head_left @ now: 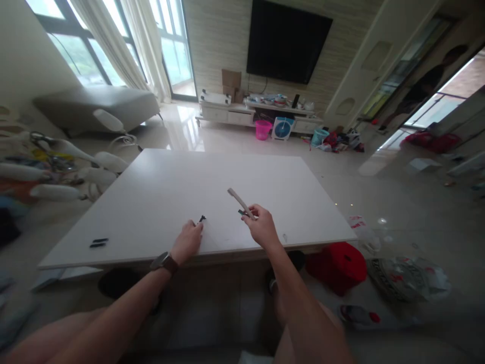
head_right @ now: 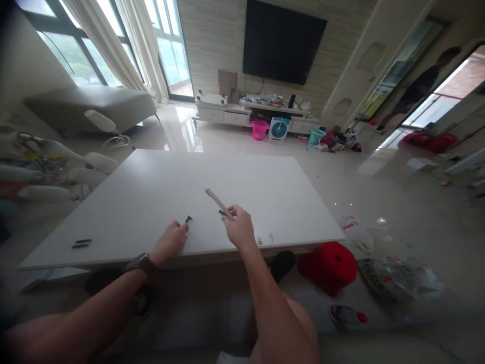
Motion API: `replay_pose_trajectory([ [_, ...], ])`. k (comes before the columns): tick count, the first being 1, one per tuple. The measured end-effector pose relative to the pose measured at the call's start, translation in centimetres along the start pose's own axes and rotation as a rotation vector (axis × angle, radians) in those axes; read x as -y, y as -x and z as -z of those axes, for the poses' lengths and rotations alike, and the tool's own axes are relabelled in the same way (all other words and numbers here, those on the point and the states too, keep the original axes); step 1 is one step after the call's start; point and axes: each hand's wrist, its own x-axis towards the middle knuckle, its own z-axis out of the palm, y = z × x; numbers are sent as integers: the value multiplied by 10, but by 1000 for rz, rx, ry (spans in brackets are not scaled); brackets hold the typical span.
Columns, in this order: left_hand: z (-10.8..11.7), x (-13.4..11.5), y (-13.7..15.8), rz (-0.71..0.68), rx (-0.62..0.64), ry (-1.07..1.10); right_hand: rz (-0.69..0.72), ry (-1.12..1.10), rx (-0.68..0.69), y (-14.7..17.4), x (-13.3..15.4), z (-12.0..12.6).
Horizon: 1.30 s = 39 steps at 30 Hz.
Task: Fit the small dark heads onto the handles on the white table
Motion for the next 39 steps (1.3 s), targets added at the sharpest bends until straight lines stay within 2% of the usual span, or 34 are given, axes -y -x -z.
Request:
replay_pose_trajectory([
  [4, -10, -2, -2, 63, -16, 147, 1, -18, 10, -1, 3, 2],
  [8, -5, -13, -10, 133, 26, 309, 19, -66, 5, -4, 7, 2],
  [10, 4, -25, -13, 114, 36, 418, 22, -83, 5, -6, 9, 1],
  [15, 43, -58, -5, 92, 5, 1015, 24, -110, 38, -7, 12, -6],
  [21, 81, -73, 16, 135, 12, 1409, 70, -58, 103, -1, 18, -18],
  [30, 99, -78, 26, 56, -30, 1353, 167, -55, 144, 9, 30, -41],
  [35, 103, -71, 24, 37, -104, 1233, 109, -121, 119, 7, 30, -57],
  [39, 103, -65, 21, 40, -131, 1210, 66, -276, 114, 5, 32, -68],
])
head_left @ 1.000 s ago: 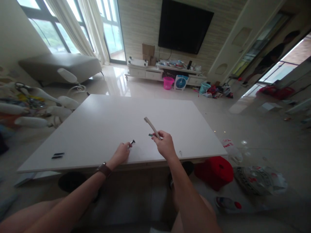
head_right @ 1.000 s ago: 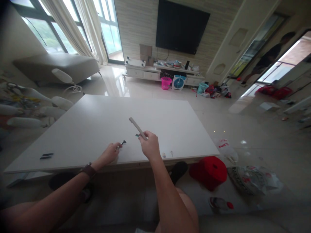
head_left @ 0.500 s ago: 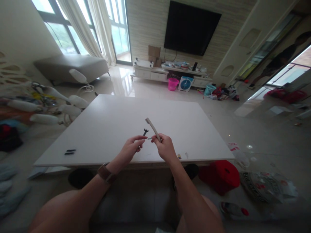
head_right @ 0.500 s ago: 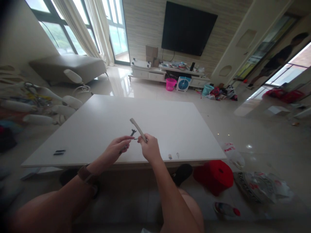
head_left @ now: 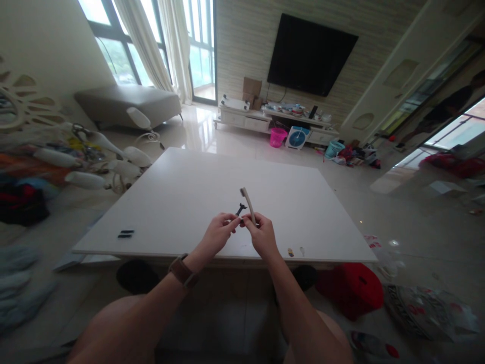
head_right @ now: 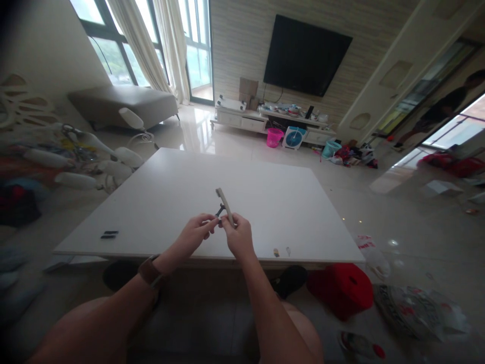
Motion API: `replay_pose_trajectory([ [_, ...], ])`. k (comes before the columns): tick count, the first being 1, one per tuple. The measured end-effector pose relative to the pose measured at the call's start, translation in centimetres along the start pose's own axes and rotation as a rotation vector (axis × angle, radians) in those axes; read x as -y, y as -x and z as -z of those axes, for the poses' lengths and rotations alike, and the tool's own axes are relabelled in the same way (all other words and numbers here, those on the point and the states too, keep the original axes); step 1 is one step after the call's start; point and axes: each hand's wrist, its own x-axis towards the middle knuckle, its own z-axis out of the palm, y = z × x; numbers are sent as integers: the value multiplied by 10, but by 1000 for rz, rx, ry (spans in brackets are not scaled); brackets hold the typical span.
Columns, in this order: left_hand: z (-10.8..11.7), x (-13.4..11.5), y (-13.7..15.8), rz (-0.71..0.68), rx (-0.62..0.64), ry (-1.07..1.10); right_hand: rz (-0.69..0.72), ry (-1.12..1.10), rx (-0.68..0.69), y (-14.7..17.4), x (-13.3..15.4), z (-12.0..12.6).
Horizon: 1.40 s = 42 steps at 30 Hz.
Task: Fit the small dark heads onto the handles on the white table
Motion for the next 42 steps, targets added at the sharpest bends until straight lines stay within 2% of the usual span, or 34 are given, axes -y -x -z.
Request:
replay_pose_trajectory([
  [7, 12, 1, 1, -7, -38, 13, 35, 16, 58, 2, 0, -10],
  [13, 18, 4, 3, -18, -21, 25, 130, 138, 115, 7, 2, -11],
  [18, 16, 6, 2, -34, -11, 11, 229, 255, 97, 8, 5, -10],
  [24, 13, 7, 1, -21, -21, 13, 154, 206, 81, 9, 3, -9],
  [42, 13, 11, 2, -99, -56, -56, 184, 235, 88, 9, 3, -8],
])
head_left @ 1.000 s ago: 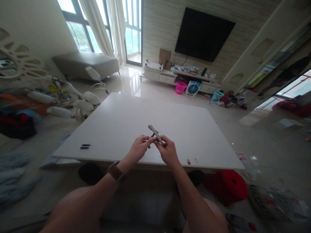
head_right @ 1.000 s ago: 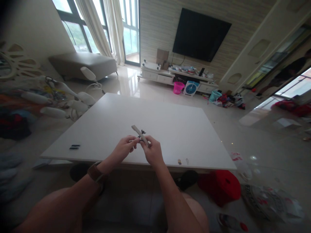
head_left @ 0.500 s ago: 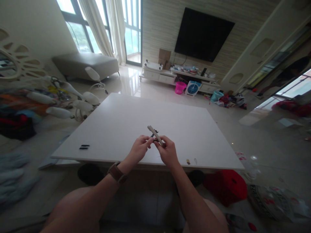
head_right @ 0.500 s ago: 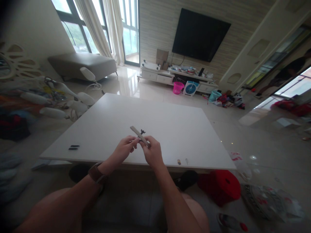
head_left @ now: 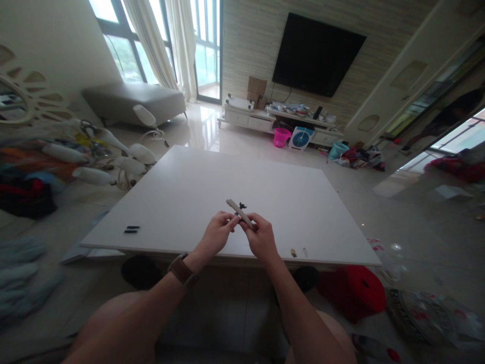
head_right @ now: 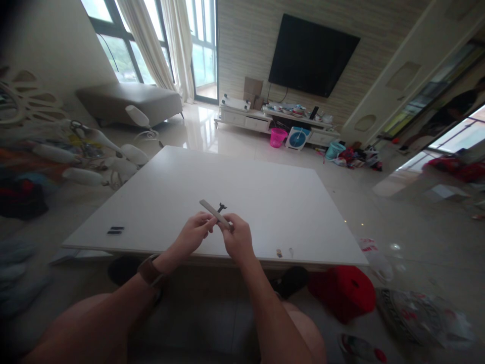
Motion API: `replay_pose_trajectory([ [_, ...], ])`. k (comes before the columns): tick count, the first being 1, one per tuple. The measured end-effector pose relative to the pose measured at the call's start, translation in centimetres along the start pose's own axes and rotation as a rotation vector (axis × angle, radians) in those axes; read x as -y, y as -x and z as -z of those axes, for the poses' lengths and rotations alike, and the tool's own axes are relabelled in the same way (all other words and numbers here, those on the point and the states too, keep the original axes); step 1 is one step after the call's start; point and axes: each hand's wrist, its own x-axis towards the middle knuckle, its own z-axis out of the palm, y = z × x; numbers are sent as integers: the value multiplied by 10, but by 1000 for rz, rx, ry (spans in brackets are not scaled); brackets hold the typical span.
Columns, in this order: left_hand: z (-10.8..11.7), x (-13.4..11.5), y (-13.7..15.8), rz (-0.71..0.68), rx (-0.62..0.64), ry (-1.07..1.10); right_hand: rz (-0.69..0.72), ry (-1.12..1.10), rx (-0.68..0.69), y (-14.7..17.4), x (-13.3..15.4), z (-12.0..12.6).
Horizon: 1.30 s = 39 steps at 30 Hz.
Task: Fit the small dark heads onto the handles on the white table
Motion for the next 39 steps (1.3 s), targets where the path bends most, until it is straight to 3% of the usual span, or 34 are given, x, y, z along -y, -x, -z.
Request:
replay_pose_trajectory([
  [20, 1, -4, 0, 13, -2, 11, 41, 5, -26, 1, 2, 0],
  [30, 3, -3, 0, -26, -2, -37, -37, -19, -32, 0, 0, -2],
  [39, 4, -9, 1, -44, -9, -22, -187, -202, -71, -4, -1, -3],
])
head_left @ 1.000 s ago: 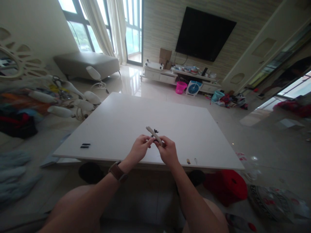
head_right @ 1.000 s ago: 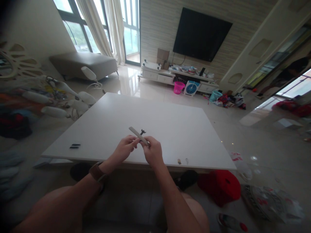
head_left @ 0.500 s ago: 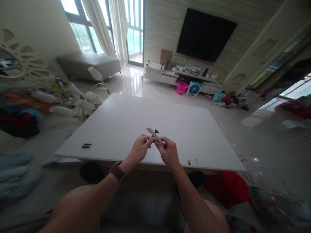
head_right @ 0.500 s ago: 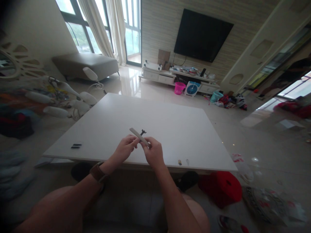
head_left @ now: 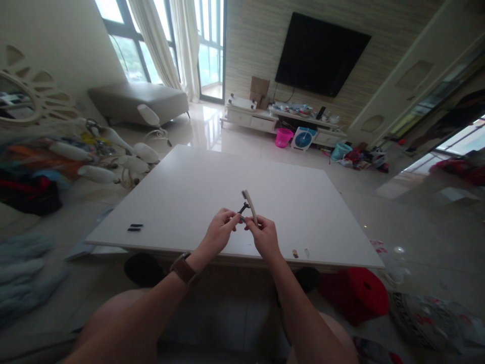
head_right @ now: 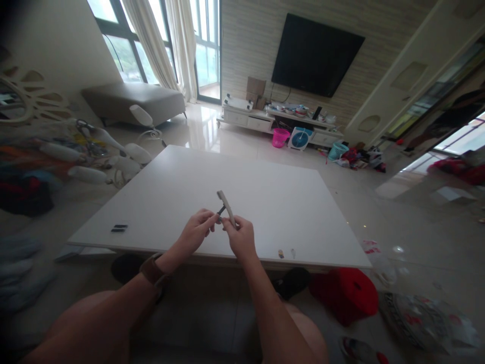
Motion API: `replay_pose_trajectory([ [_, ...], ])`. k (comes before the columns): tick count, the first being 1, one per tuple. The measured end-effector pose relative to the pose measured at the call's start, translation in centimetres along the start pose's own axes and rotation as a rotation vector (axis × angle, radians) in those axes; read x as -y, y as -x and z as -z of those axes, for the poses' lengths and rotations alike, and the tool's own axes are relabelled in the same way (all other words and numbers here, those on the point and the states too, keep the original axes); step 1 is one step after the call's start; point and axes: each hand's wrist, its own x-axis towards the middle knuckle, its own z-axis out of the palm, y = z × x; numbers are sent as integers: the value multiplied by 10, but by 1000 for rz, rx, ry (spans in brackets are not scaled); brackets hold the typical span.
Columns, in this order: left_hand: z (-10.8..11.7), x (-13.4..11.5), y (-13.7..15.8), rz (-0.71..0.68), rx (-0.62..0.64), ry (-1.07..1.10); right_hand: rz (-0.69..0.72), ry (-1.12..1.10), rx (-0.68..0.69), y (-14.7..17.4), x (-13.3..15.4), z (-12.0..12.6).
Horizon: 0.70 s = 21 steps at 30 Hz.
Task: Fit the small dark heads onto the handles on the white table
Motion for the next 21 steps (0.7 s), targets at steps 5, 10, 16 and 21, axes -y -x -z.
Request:
replay_pose_trajectory([
  [5, -1, -1, 1, 8, -9, 53, -53, -77, -6, -2, -6, 0],
  [10, -3, 0, 3, -14, -16, 61, -48, -203, -50, -3, -10, -2],
  [16, -3, 1, 2, -26, 70, 37, -10, -222, -156, -4, -11, -3],
  [21, -3, 2, 2, -73, 73, 15, 1, -232, -172, -4, -13, -2],
])
